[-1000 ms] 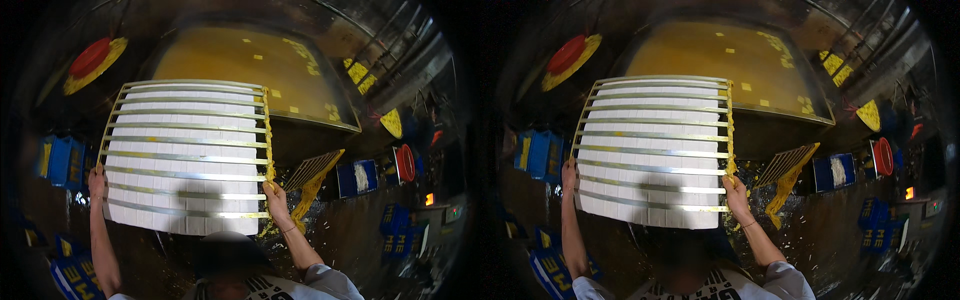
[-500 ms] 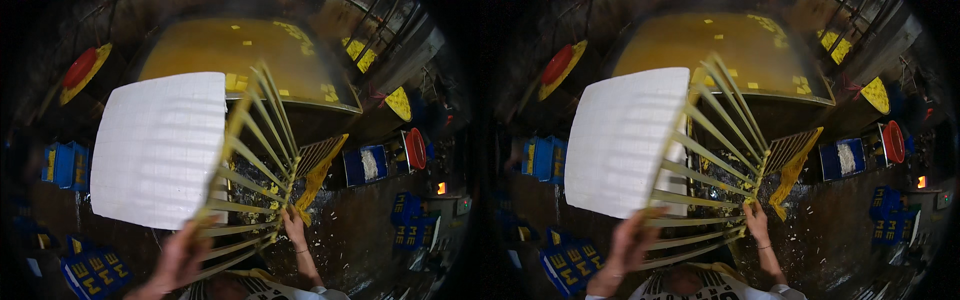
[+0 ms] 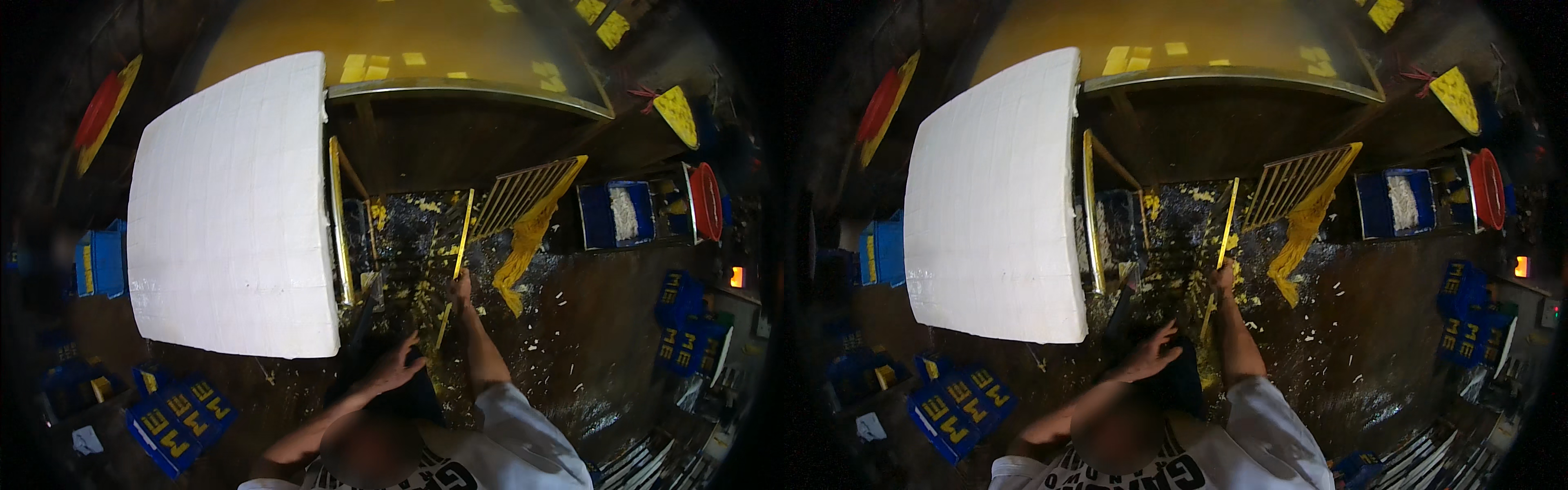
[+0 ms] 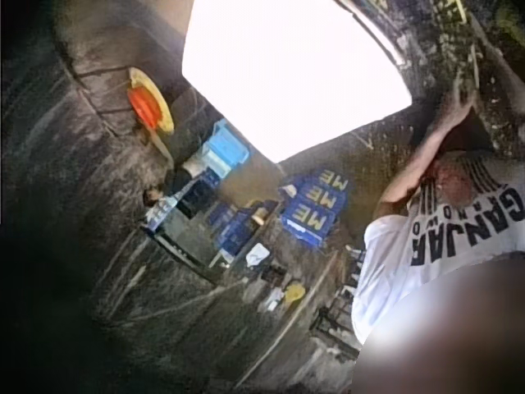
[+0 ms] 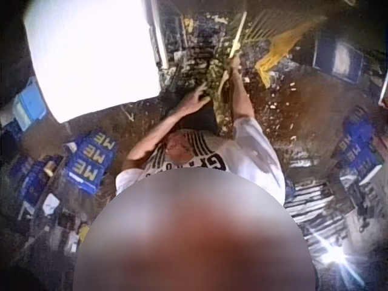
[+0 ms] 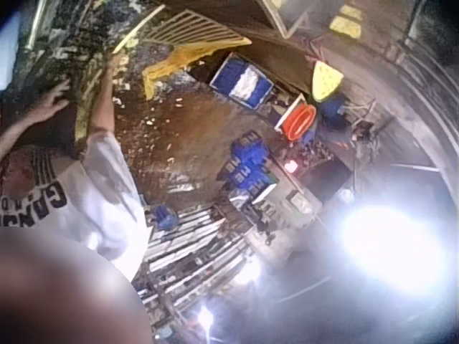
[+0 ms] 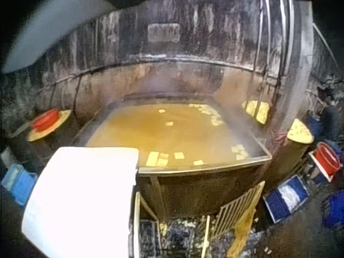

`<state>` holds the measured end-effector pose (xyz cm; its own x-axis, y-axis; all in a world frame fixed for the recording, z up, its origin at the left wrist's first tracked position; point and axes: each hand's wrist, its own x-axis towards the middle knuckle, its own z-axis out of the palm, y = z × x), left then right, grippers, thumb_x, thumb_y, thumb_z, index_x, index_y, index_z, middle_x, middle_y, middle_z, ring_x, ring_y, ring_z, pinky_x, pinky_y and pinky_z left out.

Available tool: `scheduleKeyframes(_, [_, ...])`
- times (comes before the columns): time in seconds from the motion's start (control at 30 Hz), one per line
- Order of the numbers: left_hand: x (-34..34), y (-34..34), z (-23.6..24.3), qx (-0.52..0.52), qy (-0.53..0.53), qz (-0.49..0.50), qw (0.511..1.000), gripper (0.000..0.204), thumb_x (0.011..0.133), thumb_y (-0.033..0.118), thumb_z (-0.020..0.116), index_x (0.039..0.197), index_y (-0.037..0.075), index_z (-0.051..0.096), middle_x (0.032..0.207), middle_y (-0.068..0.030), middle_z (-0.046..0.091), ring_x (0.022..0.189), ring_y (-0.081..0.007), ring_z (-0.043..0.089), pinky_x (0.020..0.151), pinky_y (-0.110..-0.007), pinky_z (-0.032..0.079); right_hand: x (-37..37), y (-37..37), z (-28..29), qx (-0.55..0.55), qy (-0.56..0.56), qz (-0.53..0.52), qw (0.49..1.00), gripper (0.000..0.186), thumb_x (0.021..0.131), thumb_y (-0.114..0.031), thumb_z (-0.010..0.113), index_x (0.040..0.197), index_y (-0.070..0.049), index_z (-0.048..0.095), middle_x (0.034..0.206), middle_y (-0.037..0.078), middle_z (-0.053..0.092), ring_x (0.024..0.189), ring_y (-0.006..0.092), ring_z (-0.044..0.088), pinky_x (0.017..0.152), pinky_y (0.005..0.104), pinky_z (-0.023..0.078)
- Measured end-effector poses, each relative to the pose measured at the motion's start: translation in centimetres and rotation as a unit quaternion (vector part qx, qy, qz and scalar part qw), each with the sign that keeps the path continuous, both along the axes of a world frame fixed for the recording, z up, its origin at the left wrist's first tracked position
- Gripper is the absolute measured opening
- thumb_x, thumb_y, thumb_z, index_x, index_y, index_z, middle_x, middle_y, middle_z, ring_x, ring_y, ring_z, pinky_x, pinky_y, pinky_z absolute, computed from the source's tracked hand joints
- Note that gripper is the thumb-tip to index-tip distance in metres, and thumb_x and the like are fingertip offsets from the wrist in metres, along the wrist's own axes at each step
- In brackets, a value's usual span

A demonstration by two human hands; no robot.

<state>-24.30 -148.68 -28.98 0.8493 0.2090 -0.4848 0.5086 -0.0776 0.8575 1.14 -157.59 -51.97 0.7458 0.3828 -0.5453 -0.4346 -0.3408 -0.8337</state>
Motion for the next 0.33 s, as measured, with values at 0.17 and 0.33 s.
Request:
scheduleKeyframes(0.17, [-12.1,5.6,1.7,0.059,0.128,0.048,0.989,0.070,0.093,0.028,0.069,0.151,0.015,0.032,0.134,-0.0088,0.060,0.123,-0.0233,0.057,0.104,-0.038,0.044,-1.3,2.2,0.6,-0.124,0.063,0.069,0.988,0.032,0.086,0.006,0.057,0.114,-0.008,0.051,0.088,0.003,0.048,0.070,0.0149,0.040,0.064,0.0272,0.038])
scheduleKeyframes(0.33, [-27.8,7.5,-3.6,0.061,0.159,0.229,0.958,0.062,0.095,0.028,0.066,0.148,0.014,0.038,0.129,-0.0164,0.061,0.108,-0.0195,0.061,0.094,-0.033,0.051,-8.0,5.9,16.0,0.022,-0.174,0.089,0.981,0.050,0.095,-0.009,0.057,0.142,-0.002,0.042,0.118,0.011,0.058,0.085,0.0134,0.055,0.077,0.0274,0.049])
